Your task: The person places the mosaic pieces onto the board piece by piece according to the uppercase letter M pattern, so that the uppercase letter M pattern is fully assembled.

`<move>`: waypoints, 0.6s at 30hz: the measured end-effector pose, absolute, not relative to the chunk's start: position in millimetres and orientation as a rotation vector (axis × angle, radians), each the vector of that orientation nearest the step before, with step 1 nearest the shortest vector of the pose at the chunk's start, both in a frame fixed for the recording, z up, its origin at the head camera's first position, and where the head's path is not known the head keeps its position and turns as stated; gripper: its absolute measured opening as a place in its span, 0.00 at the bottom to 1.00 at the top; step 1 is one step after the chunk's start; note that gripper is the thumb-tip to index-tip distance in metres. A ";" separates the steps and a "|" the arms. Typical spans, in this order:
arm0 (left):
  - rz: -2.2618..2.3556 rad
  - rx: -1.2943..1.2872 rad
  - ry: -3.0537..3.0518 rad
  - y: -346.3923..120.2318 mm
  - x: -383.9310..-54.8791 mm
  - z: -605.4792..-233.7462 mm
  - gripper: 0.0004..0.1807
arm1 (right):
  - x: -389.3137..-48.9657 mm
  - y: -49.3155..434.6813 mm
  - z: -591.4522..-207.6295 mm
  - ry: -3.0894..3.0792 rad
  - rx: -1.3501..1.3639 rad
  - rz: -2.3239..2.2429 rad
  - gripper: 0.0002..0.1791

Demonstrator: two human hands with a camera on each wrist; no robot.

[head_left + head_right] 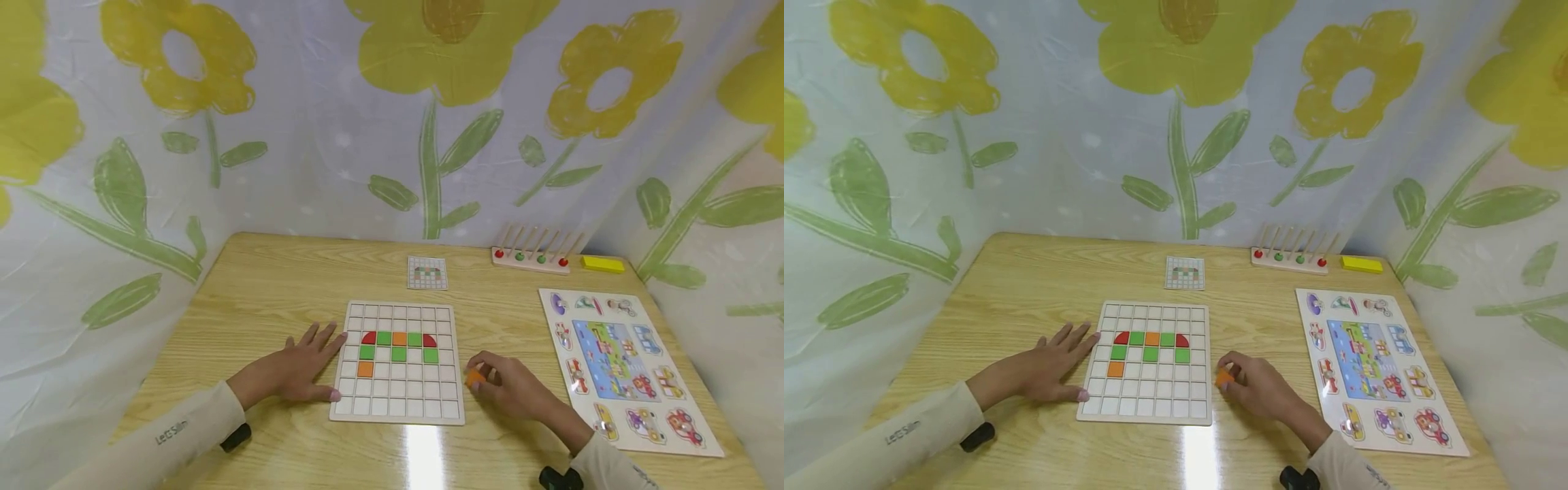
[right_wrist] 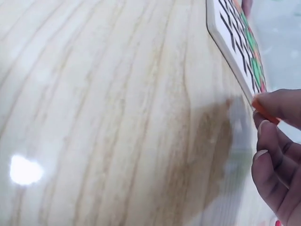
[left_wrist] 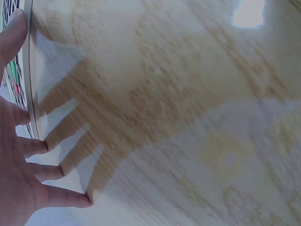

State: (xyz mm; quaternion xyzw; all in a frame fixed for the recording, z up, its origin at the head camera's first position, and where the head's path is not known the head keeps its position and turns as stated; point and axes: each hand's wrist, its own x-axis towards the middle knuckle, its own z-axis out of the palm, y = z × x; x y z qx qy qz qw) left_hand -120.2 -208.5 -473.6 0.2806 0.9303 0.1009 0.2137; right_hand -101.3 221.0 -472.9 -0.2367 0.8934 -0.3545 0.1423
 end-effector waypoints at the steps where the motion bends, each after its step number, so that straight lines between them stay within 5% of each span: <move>1: 0.280 0.779 2.582 -208.4 -120.2 -473.6 0.60 | -101.6 221.2 -471.9 2.578 -0.678 -1.030 0.10; 18: 0.270 0.781 2.581 -207.3 -119.5 -469.4 0.59 | -107.4 219.3 -468.0 2.538 -0.617 -1.097 0.15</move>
